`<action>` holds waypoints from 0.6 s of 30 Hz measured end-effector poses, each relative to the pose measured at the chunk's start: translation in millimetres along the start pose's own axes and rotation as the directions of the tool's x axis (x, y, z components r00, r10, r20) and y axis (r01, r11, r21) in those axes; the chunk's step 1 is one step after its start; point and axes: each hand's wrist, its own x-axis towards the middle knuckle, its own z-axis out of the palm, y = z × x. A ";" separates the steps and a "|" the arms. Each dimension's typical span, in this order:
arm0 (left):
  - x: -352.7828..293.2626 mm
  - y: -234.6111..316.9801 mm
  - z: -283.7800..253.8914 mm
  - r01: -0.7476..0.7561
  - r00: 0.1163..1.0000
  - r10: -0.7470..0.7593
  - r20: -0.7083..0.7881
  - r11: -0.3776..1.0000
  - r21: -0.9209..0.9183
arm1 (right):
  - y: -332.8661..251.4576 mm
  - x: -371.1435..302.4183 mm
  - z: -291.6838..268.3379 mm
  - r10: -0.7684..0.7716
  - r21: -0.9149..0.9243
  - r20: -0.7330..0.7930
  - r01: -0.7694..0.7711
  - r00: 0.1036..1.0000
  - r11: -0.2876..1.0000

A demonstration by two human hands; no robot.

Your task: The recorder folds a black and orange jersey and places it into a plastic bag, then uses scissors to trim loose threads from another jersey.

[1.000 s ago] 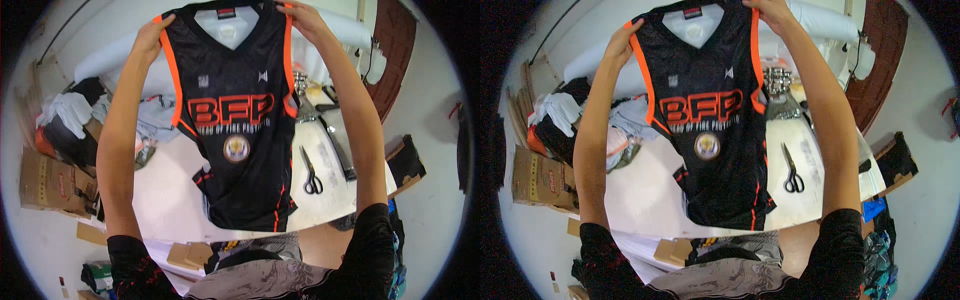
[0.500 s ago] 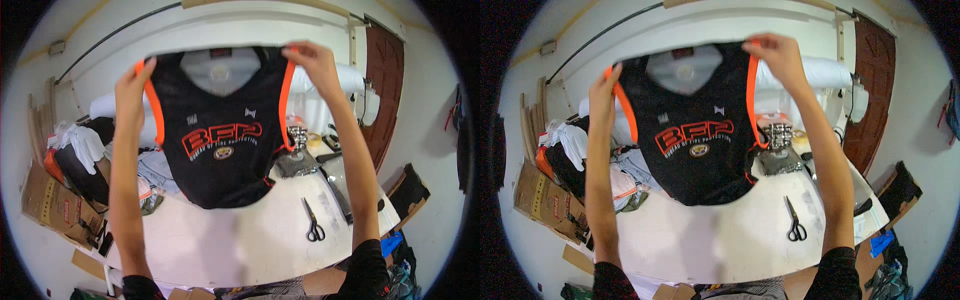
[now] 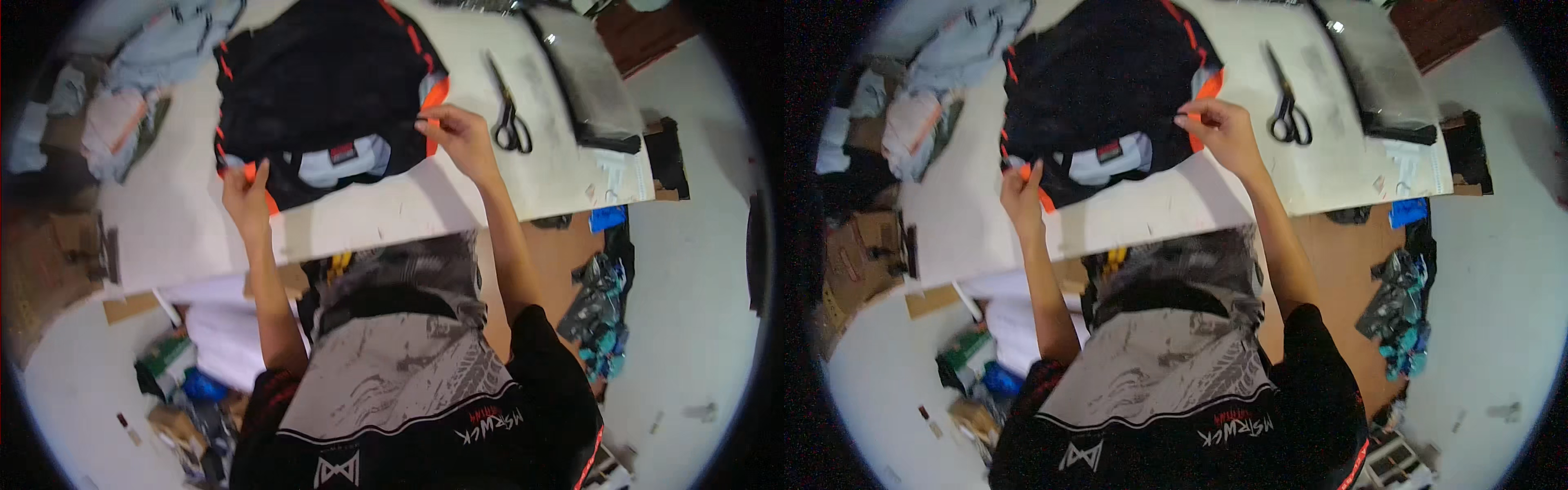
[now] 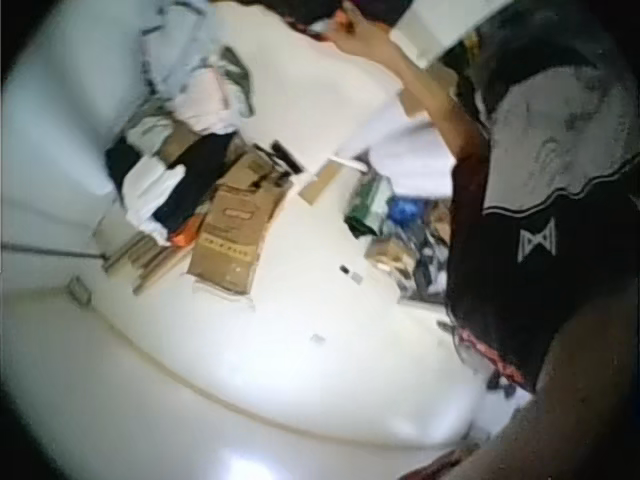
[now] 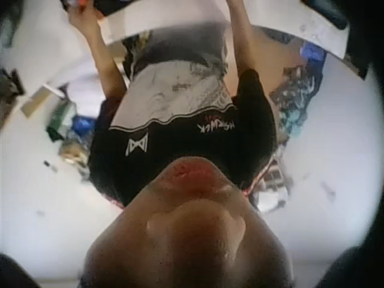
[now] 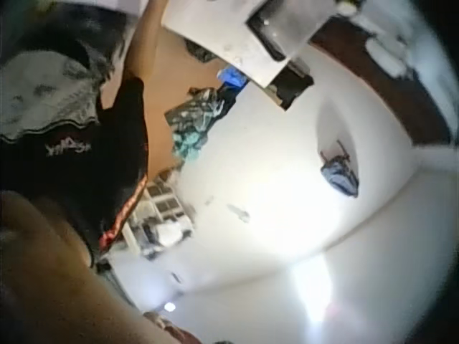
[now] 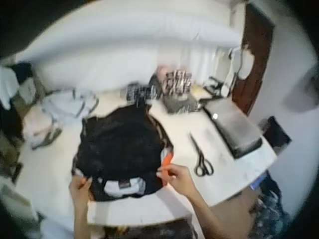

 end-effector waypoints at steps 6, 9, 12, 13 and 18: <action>-74.8 60.9 41.4 0.014 0.993 -0.023 0.114 0.997 0.075 | 8.5 -34.1 20.5 0.233 0.145 -0.040 -0.225 0.972 0.964; -101.9 59.0 73.5 0.134 0.937 -0.074 0.340 0.979 -0.156 | 6.0 -47.9 32.7 0.205 0.193 -0.055 -0.191 0.977 0.963; -101.9 70.0 98.5 0.202 0.933 -0.106 0.343 0.945 -0.259 | -0.7 -58.3 31.6 0.180 0.242 -0.066 -0.159 0.981 0.957; -99.7 72.9 102.8 0.233 0.917 -0.114 0.383 0.932 -0.280 | -1.0 -61.1 30.0 0.190 0.242 -0.068 -0.169 0.979 0.955; -82.9 75.7 101.2 0.234 0.783 -0.135 0.607 0.968 -0.086 | -1.8 -66.2 20.5 0.128 0.167 -0.032 -0.121 0.991 0.978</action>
